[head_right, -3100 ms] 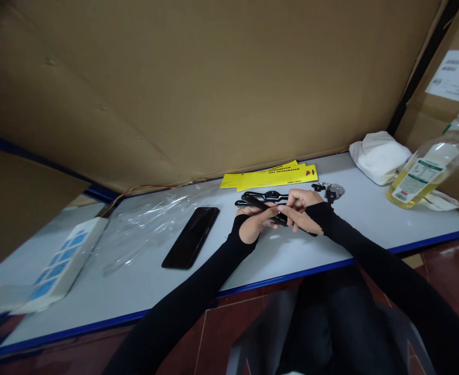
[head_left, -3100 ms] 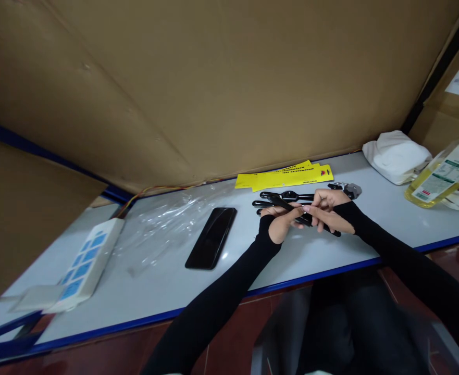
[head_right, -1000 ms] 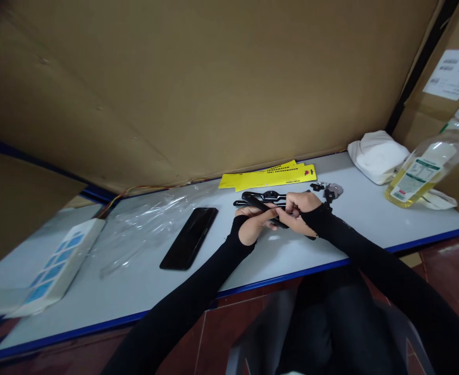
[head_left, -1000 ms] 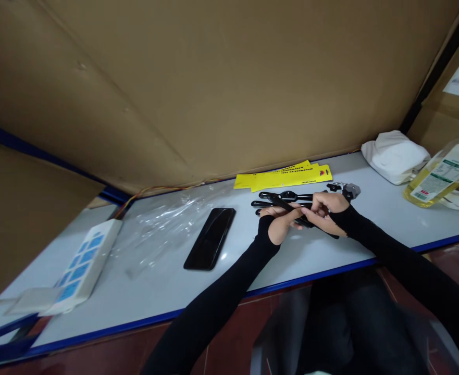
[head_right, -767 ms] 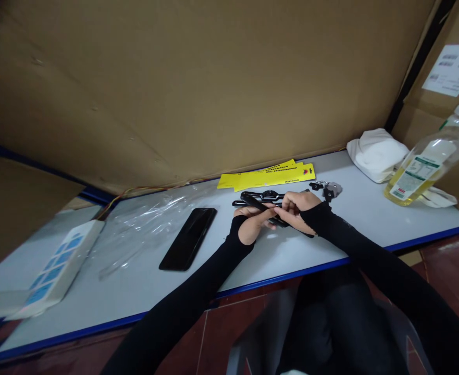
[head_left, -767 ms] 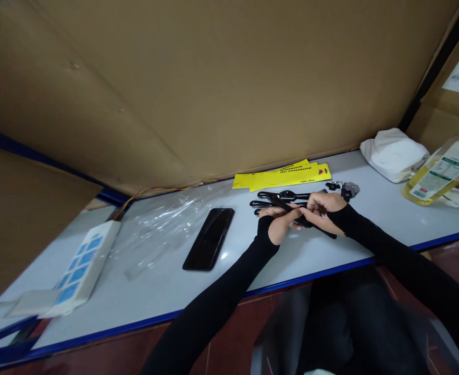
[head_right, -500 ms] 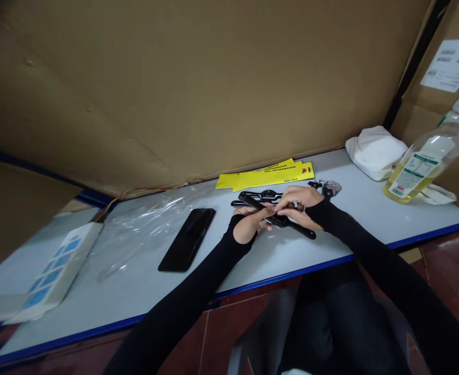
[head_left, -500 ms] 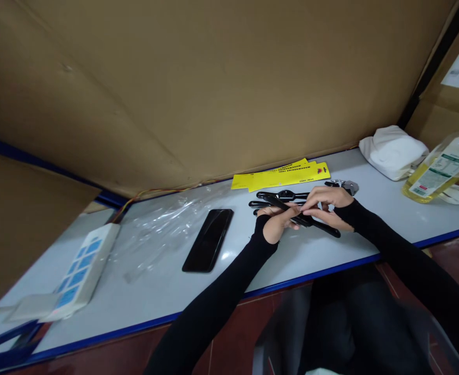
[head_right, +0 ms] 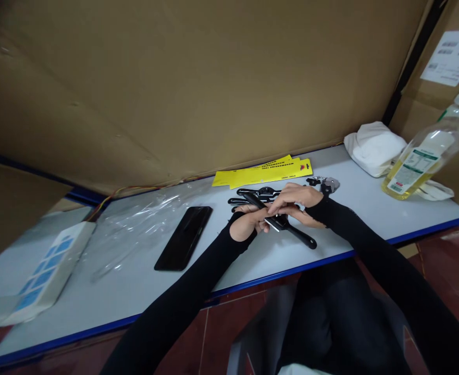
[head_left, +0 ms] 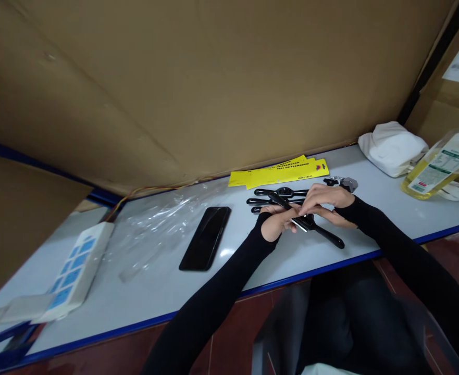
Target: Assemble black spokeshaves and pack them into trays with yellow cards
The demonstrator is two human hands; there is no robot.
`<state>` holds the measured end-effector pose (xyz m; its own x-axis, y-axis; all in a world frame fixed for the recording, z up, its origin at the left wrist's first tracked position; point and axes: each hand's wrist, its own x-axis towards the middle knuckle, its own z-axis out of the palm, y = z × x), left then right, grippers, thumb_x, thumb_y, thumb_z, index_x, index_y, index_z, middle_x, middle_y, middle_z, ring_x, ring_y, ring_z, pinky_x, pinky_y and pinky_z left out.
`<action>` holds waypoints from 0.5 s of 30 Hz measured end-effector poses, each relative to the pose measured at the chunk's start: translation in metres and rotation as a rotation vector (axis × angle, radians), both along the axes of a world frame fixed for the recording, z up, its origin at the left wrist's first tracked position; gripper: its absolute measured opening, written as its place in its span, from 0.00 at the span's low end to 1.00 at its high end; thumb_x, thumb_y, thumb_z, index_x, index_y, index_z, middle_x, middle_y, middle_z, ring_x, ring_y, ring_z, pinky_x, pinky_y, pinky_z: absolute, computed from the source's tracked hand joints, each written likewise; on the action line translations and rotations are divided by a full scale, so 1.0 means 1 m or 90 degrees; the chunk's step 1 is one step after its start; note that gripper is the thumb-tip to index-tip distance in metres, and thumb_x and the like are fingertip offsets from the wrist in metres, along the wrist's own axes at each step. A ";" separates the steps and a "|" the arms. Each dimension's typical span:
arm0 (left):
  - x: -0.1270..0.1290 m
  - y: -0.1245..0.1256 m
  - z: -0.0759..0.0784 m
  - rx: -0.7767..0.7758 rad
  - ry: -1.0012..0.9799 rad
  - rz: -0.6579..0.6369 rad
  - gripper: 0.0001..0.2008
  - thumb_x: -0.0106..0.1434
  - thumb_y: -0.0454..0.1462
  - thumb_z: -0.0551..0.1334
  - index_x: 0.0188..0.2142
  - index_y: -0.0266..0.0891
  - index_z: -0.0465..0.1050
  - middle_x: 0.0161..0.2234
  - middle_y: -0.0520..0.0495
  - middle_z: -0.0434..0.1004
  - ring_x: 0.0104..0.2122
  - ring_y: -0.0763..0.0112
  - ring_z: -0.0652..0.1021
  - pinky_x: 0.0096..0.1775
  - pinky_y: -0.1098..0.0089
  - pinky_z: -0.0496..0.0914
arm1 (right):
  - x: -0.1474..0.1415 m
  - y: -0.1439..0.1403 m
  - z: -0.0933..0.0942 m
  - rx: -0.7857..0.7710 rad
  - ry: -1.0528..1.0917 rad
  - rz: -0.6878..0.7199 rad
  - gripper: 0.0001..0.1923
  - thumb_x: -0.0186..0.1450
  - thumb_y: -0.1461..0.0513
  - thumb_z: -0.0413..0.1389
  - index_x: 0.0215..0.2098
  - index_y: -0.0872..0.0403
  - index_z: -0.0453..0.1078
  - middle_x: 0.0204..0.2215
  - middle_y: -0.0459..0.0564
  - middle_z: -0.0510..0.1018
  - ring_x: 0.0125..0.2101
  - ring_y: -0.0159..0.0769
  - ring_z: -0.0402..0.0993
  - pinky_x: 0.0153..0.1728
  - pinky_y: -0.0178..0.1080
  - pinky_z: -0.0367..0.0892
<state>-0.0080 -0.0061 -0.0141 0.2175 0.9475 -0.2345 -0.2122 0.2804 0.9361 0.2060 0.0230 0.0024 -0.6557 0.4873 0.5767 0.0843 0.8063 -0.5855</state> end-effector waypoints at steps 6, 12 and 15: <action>-0.001 -0.004 0.010 -0.018 0.019 -0.008 0.16 0.46 0.41 0.80 0.31 0.32 0.86 0.26 0.41 0.84 0.19 0.71 0.78 0.22 0.72 0.71 | 0.000 -0.004 0.005 -0.071 -0.017 -0.068 0.08 0.72 0.57 0.62 0.44 0.53 0.81 0.35 0.50 0.82 0.30 0.32 0.70 0.29 0.36 0.69; 0.000 0.001 0.000 -0.040 0.009 -0.002 0.16 0.43 0.39 0.80 0.31 0.32 0.86 0.25 0.41 0.84 0.21 0.68 0.80 0.20 0.73 0.71 | -0.007 -0.013 0.007 -0.170 -0.007 -0.142 0.07 0.69 0.60 0.62 0.40 0.55 0.79 0.30 0.48 0.82 0.25 0.29 0.69 0.28 0.34 0.66; 0.001 0.000 -0.001 -0.035 0.005 0.025 0.15 0.45 0.38 0.79 0.31 0.31 0.86 0.27 0.40 0.84 0.24 0.65 0.82 0.21 0.73 0.71 | -0.010 -0.015 0.005 -0.218 0.010 -0.169 0.09 0.68 0.57 0.64 0.37 0.55 0.77 0.28 0.47 0.81 0.24 0.28 0.68 0.27 0.33 0.65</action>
<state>-0.0073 -0.0064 -0.0156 0.1782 0.9407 -0.2885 -0.2167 0.3236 0.9211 0.1956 0.0082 0.0071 -0.4743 0.8028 0.3614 0.2525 0.5173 -0.8177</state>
